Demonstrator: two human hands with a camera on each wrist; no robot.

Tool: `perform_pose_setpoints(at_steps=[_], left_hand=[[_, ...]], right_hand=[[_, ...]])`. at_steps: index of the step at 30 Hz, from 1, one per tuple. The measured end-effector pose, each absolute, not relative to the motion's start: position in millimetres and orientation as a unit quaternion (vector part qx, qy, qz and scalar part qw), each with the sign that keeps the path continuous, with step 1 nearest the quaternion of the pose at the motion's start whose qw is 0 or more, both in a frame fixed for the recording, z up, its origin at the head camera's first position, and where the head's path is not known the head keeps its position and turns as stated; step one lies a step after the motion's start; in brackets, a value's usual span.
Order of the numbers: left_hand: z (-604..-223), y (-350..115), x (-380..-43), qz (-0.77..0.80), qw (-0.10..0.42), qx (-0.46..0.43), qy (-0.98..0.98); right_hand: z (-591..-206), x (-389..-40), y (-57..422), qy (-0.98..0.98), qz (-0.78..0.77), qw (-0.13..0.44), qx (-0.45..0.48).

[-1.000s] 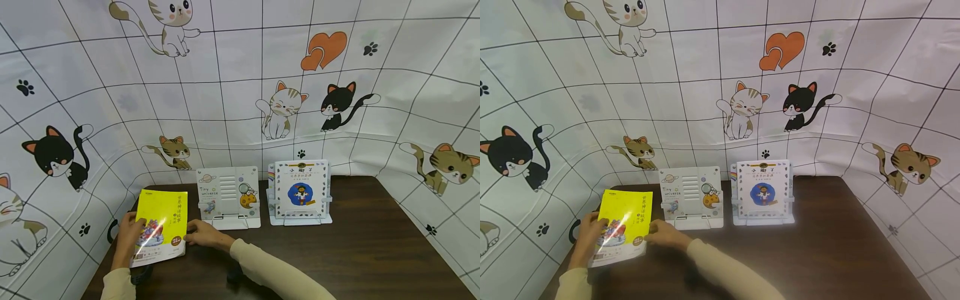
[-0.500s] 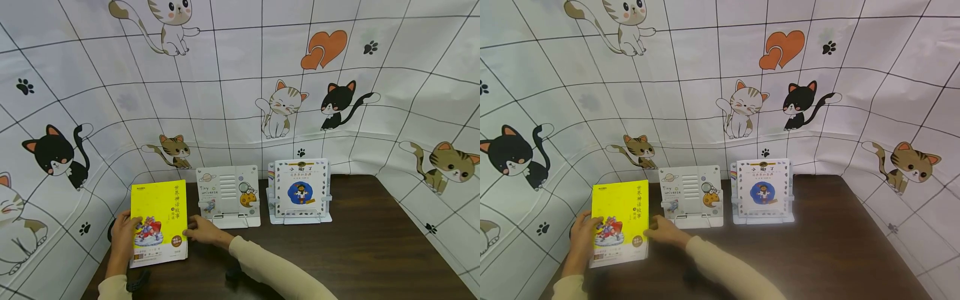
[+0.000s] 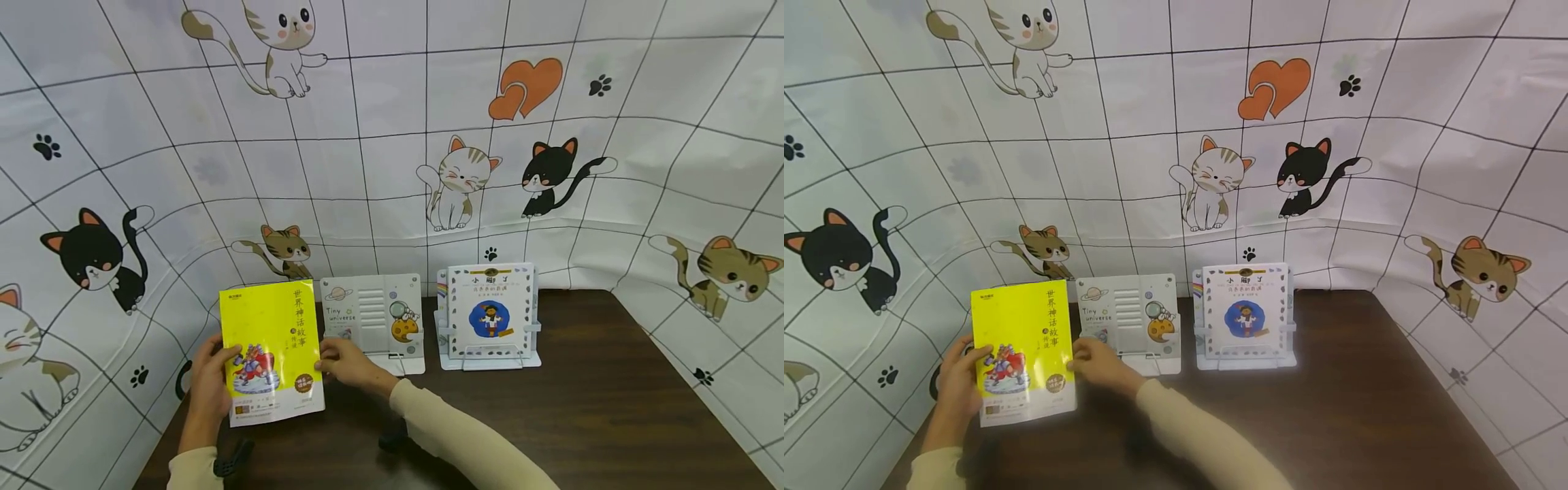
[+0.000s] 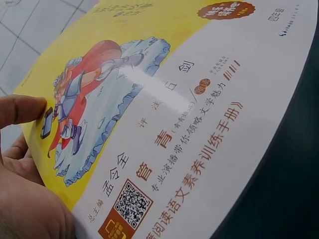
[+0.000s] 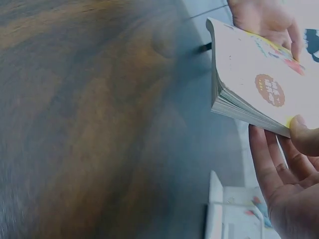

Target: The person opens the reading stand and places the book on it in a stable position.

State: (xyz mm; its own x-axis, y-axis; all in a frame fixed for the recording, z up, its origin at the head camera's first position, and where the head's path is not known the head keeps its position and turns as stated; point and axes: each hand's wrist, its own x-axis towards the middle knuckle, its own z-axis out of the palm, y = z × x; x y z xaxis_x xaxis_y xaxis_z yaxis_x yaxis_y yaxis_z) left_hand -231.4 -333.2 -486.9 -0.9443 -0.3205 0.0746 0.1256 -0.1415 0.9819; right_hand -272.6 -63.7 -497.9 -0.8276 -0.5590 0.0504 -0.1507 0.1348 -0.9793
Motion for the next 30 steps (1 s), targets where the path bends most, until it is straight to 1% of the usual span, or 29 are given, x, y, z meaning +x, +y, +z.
perform_pose_setpoints(at_steps=[6, 11, 17, 20, 23, 25, 27, 30], left_hand=[[-473, -314, -234, -0.767, 0.142, 0.038, -0.625], [-464, -297, -241, -0.78, 0.148, 0.026, -0.607], [-455, -275, -249, -0.766, 0.141, -0.008, -0.628], [-450, -266, -251, -0.724, 0.124, -0.045, -0.677], [-446, -260, -252, -0.674, 0.097, -0.078, -0.728], [-446, -256, -252, -0.645, 0.085, -0.087, -0.755], [-446, -251, -254, -0.625, 0.082, -0.087, -0.771], [-446, -243, -258, -0.623, 0.091, -0.09, -0.772]], right_hand=[[-491, -277, -41, 0.735, -0.606, 0.154, -0.262], [-479, -282, -20, 0.739, -0.597, 0.126, -0.286], [-467, -287, 8, 0.762, -0.581, 0.065, -0.279], [-460, -290, 24, 0.769, -0.578, 0.037, -0.271], [-454, -293, 38, 0.772, -0.575, 0.014, -0.269], [-449, -295, 47, 0.774, -0.574, -0.006, -0.266], [-446, -299, 54, 0.774, -0.575, -0.025, -0.263], [-442, -303, 64, 0.777, -0.573, -0.044, -0.256]])
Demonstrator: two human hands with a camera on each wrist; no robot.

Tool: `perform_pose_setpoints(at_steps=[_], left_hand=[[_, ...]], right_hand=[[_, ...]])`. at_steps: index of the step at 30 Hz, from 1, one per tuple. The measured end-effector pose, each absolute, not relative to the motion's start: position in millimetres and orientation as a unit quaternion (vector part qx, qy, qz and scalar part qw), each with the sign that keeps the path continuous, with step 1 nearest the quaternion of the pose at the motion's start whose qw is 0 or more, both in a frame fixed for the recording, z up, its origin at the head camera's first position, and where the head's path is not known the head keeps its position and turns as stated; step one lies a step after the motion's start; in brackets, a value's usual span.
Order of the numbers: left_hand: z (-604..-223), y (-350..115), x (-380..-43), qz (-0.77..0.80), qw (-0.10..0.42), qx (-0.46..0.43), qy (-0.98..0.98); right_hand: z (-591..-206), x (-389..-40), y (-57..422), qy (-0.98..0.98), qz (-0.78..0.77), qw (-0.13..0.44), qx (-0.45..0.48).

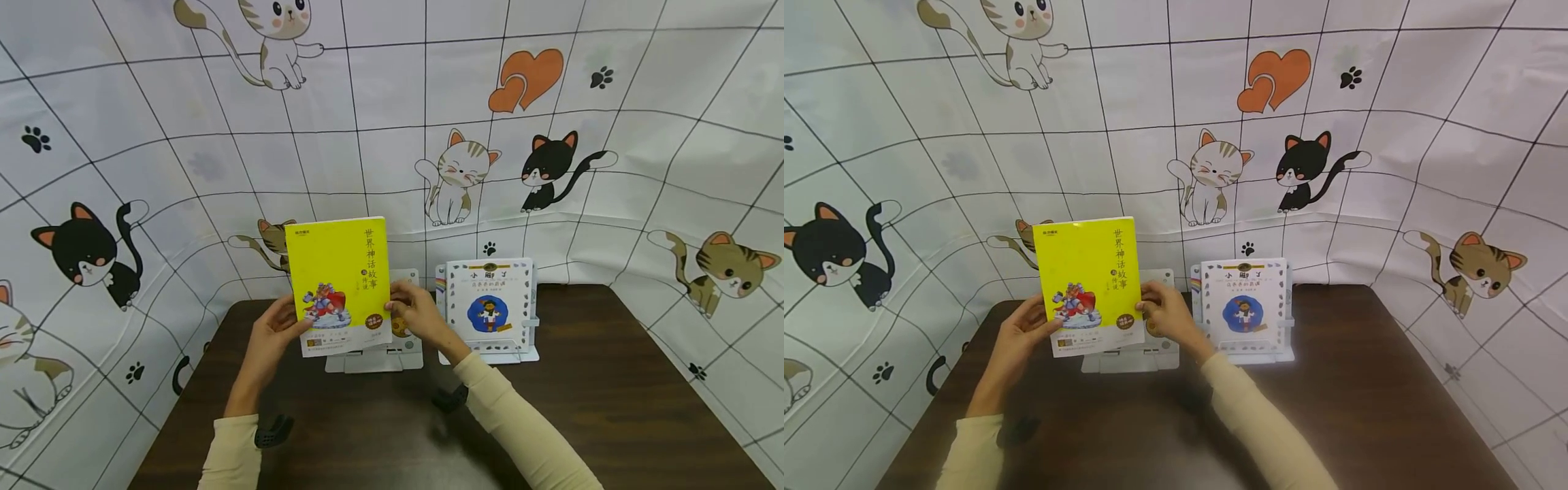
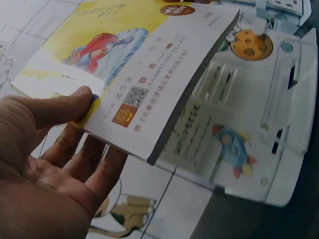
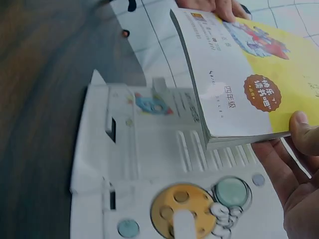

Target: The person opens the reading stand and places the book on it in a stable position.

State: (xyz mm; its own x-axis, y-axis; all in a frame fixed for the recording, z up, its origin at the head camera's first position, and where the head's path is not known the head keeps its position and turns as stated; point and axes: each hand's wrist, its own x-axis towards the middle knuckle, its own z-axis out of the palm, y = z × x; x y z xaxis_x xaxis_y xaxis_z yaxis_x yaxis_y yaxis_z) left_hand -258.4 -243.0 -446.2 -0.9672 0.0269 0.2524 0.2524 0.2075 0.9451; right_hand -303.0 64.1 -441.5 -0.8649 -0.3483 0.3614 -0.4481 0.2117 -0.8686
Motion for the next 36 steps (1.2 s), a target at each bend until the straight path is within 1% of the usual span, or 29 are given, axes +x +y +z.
perform_pose_setpoints(at_steps=[7, 16, 27, 36], left_hand=[[-445, -223, -273, -0.645, 0.112, -0.108, -0.748], [-453, -199, -294, -0.684, 0.148, -0.082, -0.71], [-464, -192, -309, -0.691, 0.149, -0.08, -0.703], [-475, -193, -314, -0.702, 0.148, -0.071, -0.693]], right_hand=[[-433, -311, 81, -0.794, 0.554, 0.059, 0.243], [-439, -323, 89, -0.802, 0.545, 0.085, 0.229], [-451, -329, 92, -0.808, 0.532, 0.117, 0.222], [-461, -331, 91, -0.819, 0.504, 0.15, 0.23]])
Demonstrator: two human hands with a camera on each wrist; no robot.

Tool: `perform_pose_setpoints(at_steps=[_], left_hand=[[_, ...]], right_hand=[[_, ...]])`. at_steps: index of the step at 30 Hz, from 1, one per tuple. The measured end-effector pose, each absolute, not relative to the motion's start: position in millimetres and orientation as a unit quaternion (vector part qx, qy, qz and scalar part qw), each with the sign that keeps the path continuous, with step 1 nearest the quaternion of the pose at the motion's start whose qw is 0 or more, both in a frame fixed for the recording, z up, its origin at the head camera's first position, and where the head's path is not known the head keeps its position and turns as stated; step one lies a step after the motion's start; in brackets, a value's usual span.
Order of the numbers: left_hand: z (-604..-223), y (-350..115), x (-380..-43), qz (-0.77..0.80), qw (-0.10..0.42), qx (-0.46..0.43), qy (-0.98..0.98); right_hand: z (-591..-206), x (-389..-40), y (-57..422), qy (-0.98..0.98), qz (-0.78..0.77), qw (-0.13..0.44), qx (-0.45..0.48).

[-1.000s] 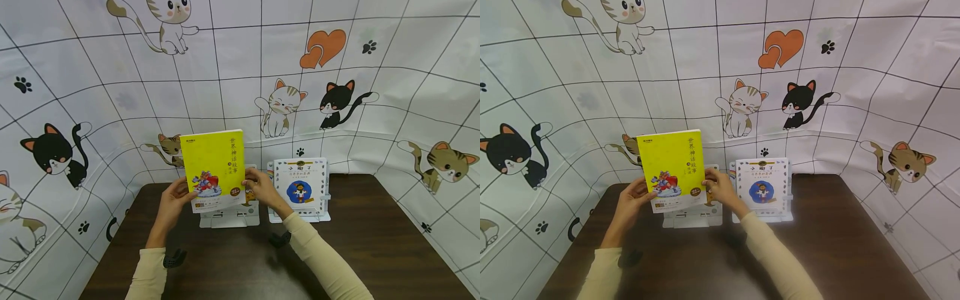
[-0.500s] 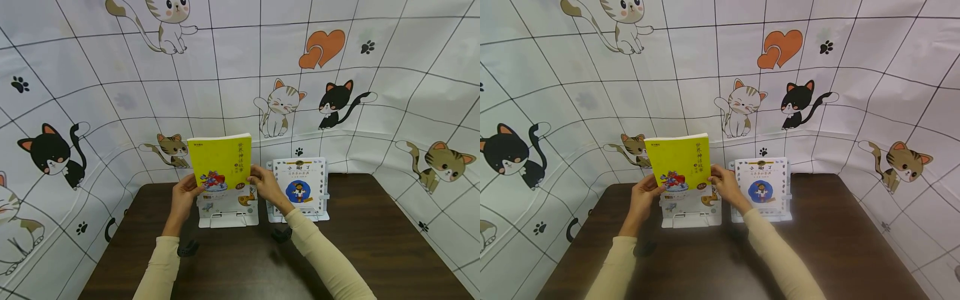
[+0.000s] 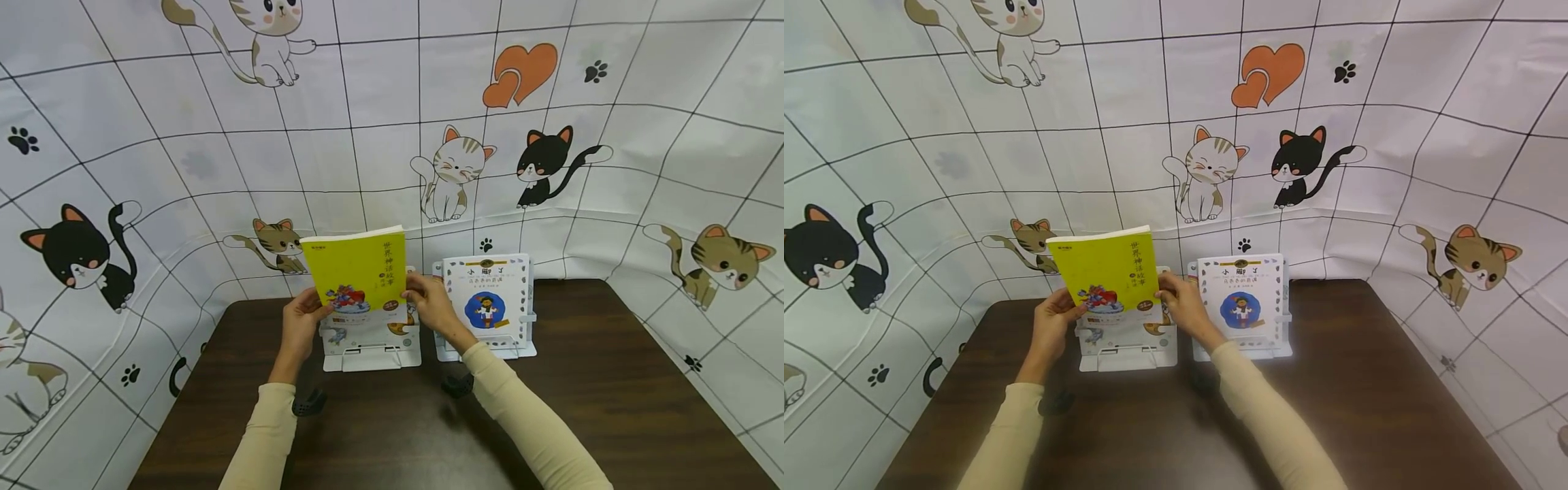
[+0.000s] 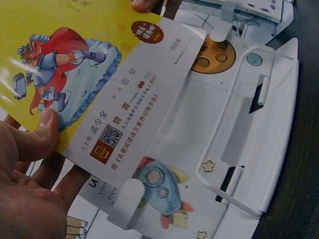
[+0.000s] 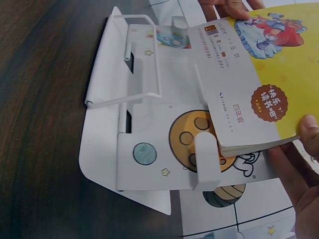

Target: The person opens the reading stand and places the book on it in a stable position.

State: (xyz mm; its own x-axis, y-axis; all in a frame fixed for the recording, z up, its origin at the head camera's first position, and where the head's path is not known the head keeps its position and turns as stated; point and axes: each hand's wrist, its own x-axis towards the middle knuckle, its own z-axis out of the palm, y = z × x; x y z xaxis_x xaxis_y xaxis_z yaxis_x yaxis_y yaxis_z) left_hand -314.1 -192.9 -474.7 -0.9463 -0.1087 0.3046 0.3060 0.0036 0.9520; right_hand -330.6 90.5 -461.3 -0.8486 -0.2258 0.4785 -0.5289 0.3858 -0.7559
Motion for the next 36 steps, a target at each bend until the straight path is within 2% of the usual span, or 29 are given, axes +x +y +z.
perform_pose_setpoints(at_steps=[13, 19, 23, 33, 36], left_hand=[[-486, -190, -309, -0.69, 0.148, -0.06, -0.706], [-487, -187, -309, -0.679, 0.164, -0.065, -0.712], [-488, -187, -307, -0.638, 0.182, -0.059, -0.746], [-492, -185, -311, -0.535, 0.267, -0.038, -0.8], [-495, -184, -311, -0.52, 0.275, -0.024, -0.808]], right_hand=[[-477, -329, 92, -0.825, 0.498, 0.158, 0.215], [-483, -327, 92, -0.82, 0.502, 0.174, 0.214], [-485, -326, 90, -0.82, 0.504, 0.183, 0.2], [-487, -323, 82, -0.824, 0.503, 0.209, 0.155], [-488, -321, 80, -0.825, 0.501, 0.217, 0.146]])
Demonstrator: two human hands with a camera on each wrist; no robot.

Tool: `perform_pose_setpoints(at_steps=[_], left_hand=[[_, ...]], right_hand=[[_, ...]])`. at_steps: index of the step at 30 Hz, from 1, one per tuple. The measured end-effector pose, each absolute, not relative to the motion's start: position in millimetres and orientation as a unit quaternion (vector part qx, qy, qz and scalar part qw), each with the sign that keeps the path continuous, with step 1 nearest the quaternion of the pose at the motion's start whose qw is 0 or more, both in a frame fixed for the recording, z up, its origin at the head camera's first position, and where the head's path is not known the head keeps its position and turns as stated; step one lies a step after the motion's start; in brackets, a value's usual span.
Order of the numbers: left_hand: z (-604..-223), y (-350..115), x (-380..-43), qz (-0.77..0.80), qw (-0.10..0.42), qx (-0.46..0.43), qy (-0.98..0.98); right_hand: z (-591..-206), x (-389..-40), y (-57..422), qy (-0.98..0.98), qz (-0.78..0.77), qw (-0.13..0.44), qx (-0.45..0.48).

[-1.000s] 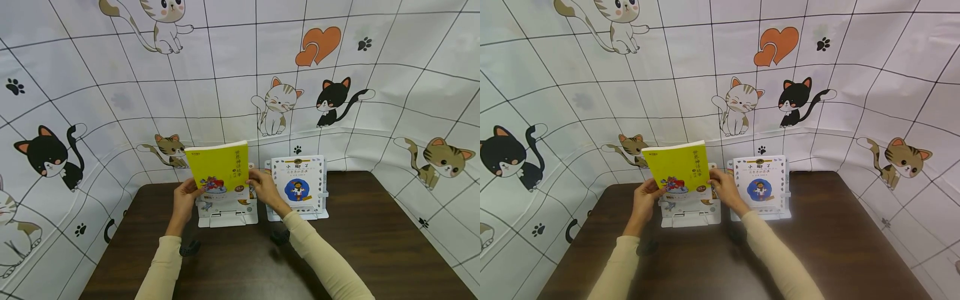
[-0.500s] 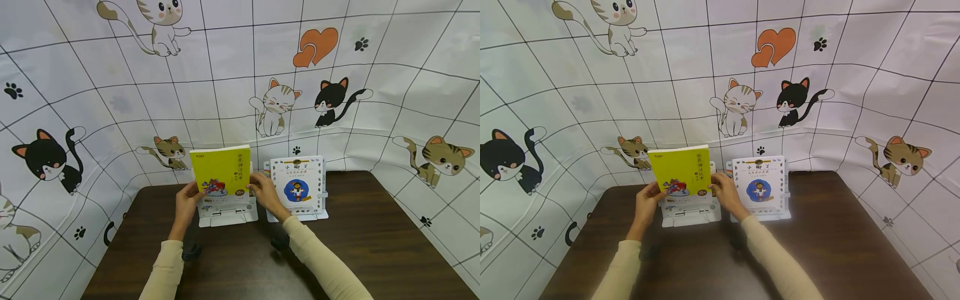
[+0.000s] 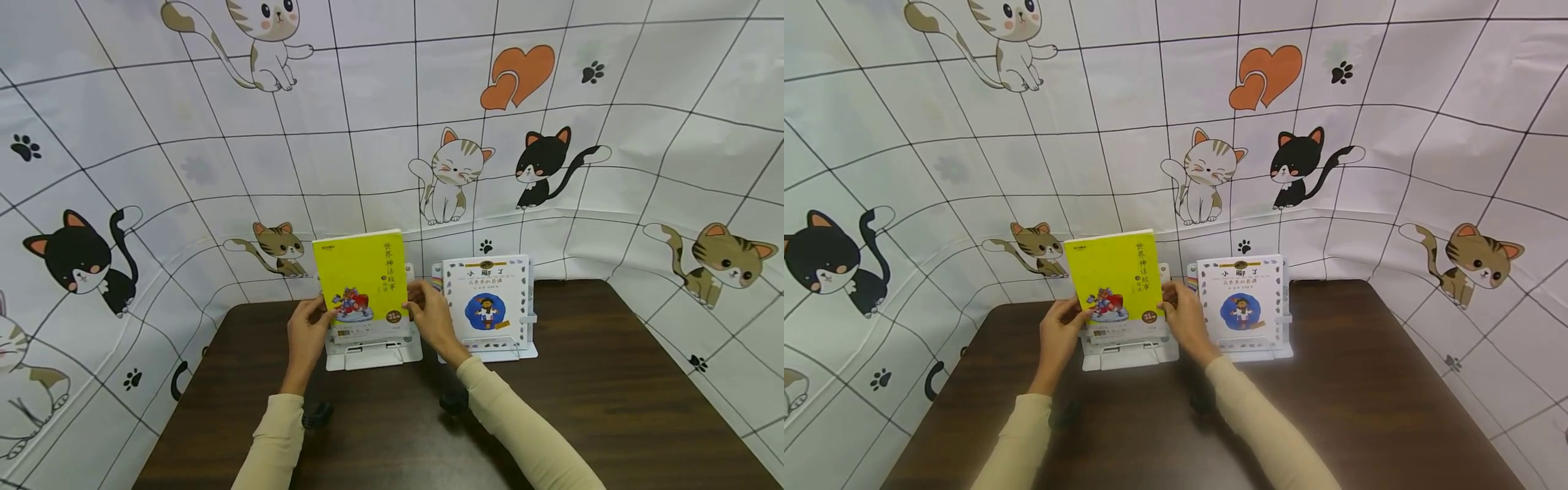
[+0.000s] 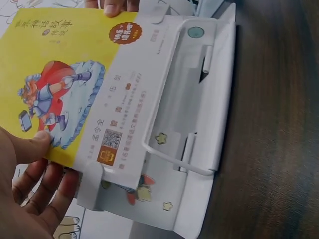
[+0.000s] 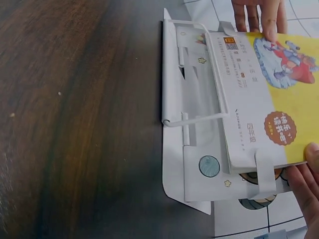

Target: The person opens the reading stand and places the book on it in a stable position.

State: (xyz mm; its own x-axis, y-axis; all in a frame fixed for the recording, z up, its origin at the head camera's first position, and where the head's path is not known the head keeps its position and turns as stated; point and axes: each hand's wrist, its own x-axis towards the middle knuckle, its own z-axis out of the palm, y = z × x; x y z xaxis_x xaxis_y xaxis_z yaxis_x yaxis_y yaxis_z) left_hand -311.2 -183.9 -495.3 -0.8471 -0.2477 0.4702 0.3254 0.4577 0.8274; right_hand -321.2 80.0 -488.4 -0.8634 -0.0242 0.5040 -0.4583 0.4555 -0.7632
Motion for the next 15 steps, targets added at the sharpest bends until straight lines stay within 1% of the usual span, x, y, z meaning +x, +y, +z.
perform_pose_setpoints(at_steps=[8, 15], left_hand=[[-501, -184, -308, -0.512, 0.263, 0.0, -0.818], [-505, -184, -306, -0.507, 0.267, -0.002, -0.82]], right_hand=[[-496, -319, 76, -0.835, 0.469, 0.25, 0.139], [-501, -317, 72, -0.847, 0.44, 0.268, 0.131]])
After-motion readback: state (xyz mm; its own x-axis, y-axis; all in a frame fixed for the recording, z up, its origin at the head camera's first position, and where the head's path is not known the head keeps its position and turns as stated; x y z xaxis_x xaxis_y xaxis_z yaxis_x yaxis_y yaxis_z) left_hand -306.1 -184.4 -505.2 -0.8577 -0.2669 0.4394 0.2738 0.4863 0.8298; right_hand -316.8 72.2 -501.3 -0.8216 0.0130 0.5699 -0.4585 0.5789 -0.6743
